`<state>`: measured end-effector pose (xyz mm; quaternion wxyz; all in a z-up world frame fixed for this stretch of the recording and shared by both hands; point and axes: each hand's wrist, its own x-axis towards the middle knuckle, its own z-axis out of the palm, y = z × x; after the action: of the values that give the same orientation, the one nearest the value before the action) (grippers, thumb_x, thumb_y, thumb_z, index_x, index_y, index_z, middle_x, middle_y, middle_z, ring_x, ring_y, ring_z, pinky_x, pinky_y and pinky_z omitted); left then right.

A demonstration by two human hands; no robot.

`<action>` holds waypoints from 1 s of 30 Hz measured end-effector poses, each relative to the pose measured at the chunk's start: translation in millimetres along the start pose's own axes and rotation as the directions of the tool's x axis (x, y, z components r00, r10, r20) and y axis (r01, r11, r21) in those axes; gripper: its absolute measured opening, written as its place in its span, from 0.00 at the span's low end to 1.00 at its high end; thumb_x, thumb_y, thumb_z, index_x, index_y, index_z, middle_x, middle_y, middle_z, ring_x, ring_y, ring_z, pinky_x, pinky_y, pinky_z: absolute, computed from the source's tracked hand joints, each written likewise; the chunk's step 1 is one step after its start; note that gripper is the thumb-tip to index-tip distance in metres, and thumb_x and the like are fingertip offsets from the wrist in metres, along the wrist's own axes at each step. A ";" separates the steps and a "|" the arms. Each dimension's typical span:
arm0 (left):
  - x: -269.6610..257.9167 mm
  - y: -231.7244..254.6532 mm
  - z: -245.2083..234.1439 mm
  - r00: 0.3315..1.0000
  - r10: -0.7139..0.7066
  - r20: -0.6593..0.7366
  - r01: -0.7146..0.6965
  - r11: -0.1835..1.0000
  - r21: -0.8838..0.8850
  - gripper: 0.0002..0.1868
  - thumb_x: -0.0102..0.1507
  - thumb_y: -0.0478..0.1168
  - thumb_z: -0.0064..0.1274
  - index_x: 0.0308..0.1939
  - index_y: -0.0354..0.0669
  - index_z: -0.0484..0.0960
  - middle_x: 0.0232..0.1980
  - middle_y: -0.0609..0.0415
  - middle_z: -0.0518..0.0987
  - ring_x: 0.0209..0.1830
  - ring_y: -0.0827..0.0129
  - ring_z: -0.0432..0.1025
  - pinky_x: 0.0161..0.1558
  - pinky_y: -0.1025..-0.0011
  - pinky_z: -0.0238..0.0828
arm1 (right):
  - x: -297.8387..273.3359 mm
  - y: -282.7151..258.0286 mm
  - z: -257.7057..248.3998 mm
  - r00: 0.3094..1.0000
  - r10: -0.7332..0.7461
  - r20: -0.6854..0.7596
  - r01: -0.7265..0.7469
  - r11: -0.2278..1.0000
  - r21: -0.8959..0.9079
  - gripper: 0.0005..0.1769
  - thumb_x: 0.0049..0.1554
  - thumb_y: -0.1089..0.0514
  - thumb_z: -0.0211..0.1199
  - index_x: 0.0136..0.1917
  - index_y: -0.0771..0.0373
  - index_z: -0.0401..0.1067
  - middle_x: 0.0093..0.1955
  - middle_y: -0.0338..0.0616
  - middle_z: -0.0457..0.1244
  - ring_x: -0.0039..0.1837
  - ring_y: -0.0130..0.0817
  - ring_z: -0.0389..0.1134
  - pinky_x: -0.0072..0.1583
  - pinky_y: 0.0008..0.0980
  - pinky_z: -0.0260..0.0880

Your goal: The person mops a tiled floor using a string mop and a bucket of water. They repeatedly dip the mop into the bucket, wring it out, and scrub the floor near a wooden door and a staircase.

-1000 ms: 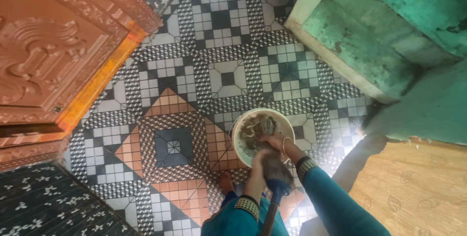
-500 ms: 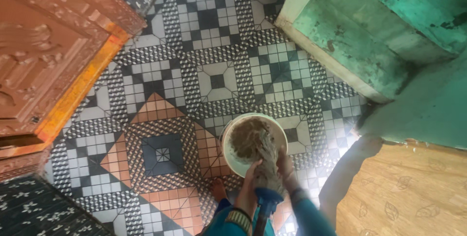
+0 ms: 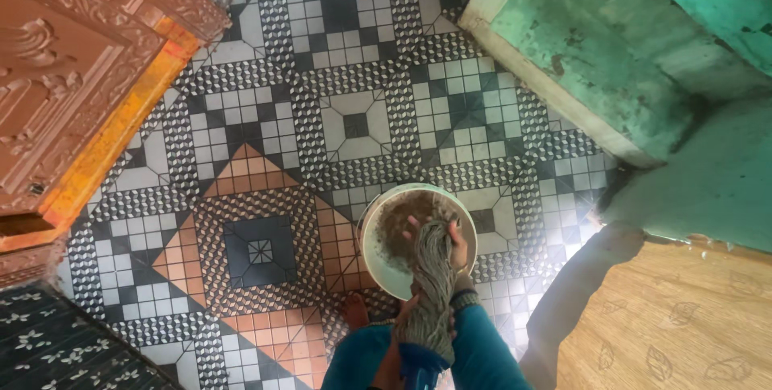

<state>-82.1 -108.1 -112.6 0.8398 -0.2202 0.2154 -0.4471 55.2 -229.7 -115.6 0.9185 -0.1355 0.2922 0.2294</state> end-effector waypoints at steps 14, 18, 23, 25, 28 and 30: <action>10.0 -3.1 110.3 0.684 0.597 -0.420 0.114 0.481 0.869 0.27 0.55 0.44 0.69 0.52 0.29 0.84 0.45 0.44 0.86 0.42 0.60 0.81 0.45 0.67 0.78 | 24.5 -55.1 54.3 0.953 -0.126 -0.277 -0.292 -0.123 -0.948 0.30 0.49 0.43 0.73 0.59 0.62 0.75 0.55 0.47 0.71 0.57 0.43 0.72 0.60 0.40 0.73; 34.5 -28.3 140.4 0.461 0.810 -0.363 0.577 0.037 0.816 0.30 0.53 0.54 0.67 0.50 0.35 0.82 0.47 0.38 0.84 0.50 0.49 0.79 0.51 0.60 0.75 | 23.4 -44.2 81.4 0.978 -0.163 -0.132 -0.209 -0.790 -0.577 0.28 0.50 0.39 0.71 0.54 0.62 0.80 0.56 0.54 0.71 0.60 0.45 0.72 0.64 0.39 0.69; 42.9 -55.5 211.8 0.417 0.824 -0.383 0.755 -0.080 0.651 0.34 0.57 0.65 0.54 0.53 0.41 0.82 0.51 0.35 0.81 0.57 0.42 0.75 0.57 0.51 0.71 | 15.9 -40.2 113.5 0.968 -0.192 -0.160 -0.241 -0.891 -0.386 0.22 0.51 0.43 0.69 0.53 0.58 0.80 0.56 0.49 0.70 0.61 0.43 0.71 0.62 0.41 0.70; 46.9 -60.5 223.0 0.424 0.825 -0.374 0.770 -0.111 0.629 0.33 0.58 0.64 0.51 0.52 0.41 0.82 0.52 0.35 0.81 0.57 0.42 0.74 0.57 0.50 0.71 | 9.5 -40.1 127.8 0.961 -0.213 -0.178 -0.268 -0.878 -0.397 0.22 0.49 0.43 0.71 0.53 0.57 0.80 0.57 0.48 0.69 0.61 0.43 0.70 0.62 0.41 0.70; 49.6 -66.2 222.2 0.454 0.845 -0.283 0.737 -0.178 0.652 0.32 0.61 0.63 0.50 0.51 0.37 0.81 0.50 0.31 0.81 0.56 0.39 0.75 0.56 0.49 0.71 | -0.7 -42.8 144.2 0.964 -0.209 -0.165 -0.253 -0.911 -0.326 0.18 0.54 0.45 0.66 0.54 0.56 0.81 0.58 0.48 0.72 0.61 0.41 0.73 0.61 0.39 0.73; 51.9 -66.1 218.8 0.457 0.846 -0.275 0.728 -0.178 0.662 0.32 0.60 0.63 0.51 0.52 0.37 0.80 0.50 0.31 0.81 0.56 0.39 0.74 0.56 0.48 0.70 | -6.5 -46.6 153.3 0.956 -0.249 -0.154 -0.290 -0.878 -0.380 0.19 0.54 0.46 0.67 0.55 0.56 0.79 0.60 0.47 0.70 0.62 0.41 0.71 0.61 0.40 0.73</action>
<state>23.1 -146.5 93.3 0.4121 0.8041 0.1905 -0.3837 146.5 -213.2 15.2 0.0036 -0.9337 -0.0279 0.3571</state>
